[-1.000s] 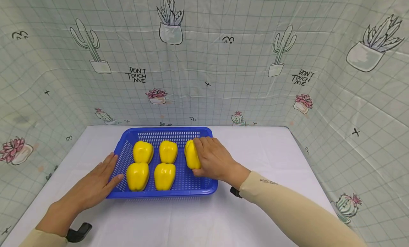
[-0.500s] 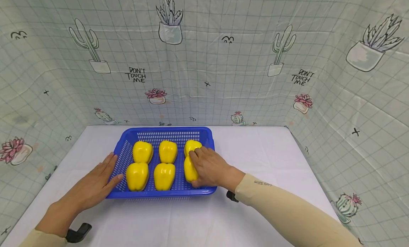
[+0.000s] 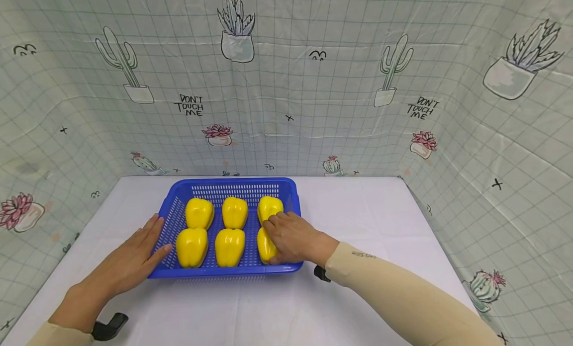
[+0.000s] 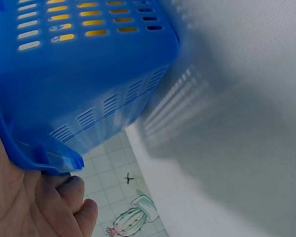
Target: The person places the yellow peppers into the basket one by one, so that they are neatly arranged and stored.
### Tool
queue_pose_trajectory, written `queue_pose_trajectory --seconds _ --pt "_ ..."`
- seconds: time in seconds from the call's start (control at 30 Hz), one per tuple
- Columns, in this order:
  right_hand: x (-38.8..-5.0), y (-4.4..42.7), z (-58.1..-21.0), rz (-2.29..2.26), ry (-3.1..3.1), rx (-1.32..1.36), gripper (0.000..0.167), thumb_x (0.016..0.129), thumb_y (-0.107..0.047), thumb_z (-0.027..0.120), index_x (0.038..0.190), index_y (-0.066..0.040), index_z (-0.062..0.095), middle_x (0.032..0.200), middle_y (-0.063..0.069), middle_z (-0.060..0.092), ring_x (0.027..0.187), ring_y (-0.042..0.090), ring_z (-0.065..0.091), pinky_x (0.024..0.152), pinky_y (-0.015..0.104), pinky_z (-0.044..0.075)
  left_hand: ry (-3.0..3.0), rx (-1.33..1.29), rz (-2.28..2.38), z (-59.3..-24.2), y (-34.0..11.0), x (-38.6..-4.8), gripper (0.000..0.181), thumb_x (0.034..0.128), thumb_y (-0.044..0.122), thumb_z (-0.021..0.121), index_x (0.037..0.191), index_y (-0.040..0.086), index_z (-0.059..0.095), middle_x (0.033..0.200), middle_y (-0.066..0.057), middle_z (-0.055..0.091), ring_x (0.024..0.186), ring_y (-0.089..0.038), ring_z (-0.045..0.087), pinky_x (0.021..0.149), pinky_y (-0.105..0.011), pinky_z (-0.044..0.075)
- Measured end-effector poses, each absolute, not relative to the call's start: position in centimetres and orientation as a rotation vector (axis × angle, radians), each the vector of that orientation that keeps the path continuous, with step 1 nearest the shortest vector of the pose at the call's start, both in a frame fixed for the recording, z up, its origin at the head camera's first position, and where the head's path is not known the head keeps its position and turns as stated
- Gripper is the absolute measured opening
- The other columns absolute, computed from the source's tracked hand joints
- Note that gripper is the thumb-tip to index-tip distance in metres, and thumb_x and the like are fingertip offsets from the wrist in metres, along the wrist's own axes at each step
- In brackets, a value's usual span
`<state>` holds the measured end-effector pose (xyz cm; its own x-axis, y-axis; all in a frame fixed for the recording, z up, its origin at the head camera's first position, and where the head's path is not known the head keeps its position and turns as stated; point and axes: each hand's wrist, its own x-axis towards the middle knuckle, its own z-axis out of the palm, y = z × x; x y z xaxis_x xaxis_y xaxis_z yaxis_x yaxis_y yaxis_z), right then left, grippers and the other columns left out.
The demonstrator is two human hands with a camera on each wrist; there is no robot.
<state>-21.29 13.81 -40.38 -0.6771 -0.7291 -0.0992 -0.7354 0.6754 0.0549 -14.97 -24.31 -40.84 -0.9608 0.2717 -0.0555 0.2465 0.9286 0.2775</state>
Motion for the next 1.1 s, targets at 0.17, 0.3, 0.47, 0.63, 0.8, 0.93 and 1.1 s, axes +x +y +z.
queue_pose_trajectory --seconds 0.17,0.3,0.47,0.63,0.8,0.93,1.1 --pt "-21.26 13.78 -40.31 0.15 2.781 -1.191 0.081 0.088 -0.061 0.078 0.144 -0.007 0.056 0.137 0.009 0.064 0.127 0.026 0.06 0.106 0.041 0.052 2.996 0.399 0.405 -40.88 -24.29 -14.93 0.085 0.1103 0.053 0.043 0.164 -0.009 0.021 0.172 -0.031 0.018 0.156 -0.05 0.026 0.128 -0.064 0.025" --pt "-21.25 13.74 -40.22 0.153 2.759 -1.162 0.081 0.089 -0.061 0.078 0.146 -0.007 0.056 0.139 0.01 0.064 0.129 0.027 0.059 0.109 0.042 0.051 2.998 0.4 0.404 -40.87 -24.28 -14.96 0.085 0.1102 0.053 0.043 0.164 -0.009 0.021 0.172 -0.031 0.018 0.156 -0.051 0.027 0.127 -0.064 0.025" --pt "-21.27 13.67 -40.05 0.144 2.742 -1.145 0.082 0.089 -0.061 0.077 0.146 -0.007 0.055 0.141 0.01 0.063 0.13 0.027 0.059 0.113 0.042 0.049 2.997 0.403 0.405 -40.81 -24.24 -14.97 0.085 0.1103 0.053 0.043 0.163 -0.009 0.022 0.172 -0.031 0.018 0.156 -0.051 0.027 0.127 -0.064 0.025" --pt "-21.38 13.71 -40.07 0.136 2.731 -1.137 0.082 0.089 -0.06 0.079 0.148 -0.008 0.055 0.144 0.01 0.062 0.132 0.027 0.058 0.116 0.042 0.047 2.997 0.408 0.4 -40.81 -24.24 -14.98 0.085 0.1104 0.053 0.043 0.163 -0.009 0.022 0.172 -0.031 0.018 0.156 -0.051 0.027 0.127 -0.064 0.025" --pt "-21.42 13.74 -40.13 0.129 2.729 -1.123 0.084 0.088 -0.061 0.078 0.149 -0.008 0.054 0.145 0.01 0.061 0.131 0.026 0.058 0.118 0.041 0.046 2.999 0.407 0.395 -40.84 -24.24 -15.03 0.085 0.1102 0.054 0.043 0.164 -0.009 0.022 0.172 -0.031 0.019 0.156 -0.051 0.027 0.127 -0.064 0.026" --pt "-21.41 13.85 -40.29 0.112 2.754 -1.128 0.087 0.088 -0.064 0.076 0.149 -0.005 0.053 0.142 0.011 0.061 0.128 0.026 0.059 0.119 0.042 0.047 2.999 0.409 0.397 -40.87 -24.23 -15.06 0.085 0.1101 0.054 0.043 0.163 -0.009 0.022 0.172 -0.031 0.019 0.156 -0.051 0.027 0.127 -0.064 0.025" --pt "-21.12 14.24 -40.49 0.1 2.845 -1.16 0.091 0.091 -0.068 0.07 0.15 -0.001 0.052 0.142 0.013 0.061 0.13 0.028 0.059 0.12 0.043 0.047 2.997 0.411 0.397 -40.91 -24.28 -15.09 0.085 0.1101 0.053 0.044 0.162 -0.01 0.024 0.172 -0.031 0.019 0.157 -0.05 0.025 0.128 -0.065 0.024"
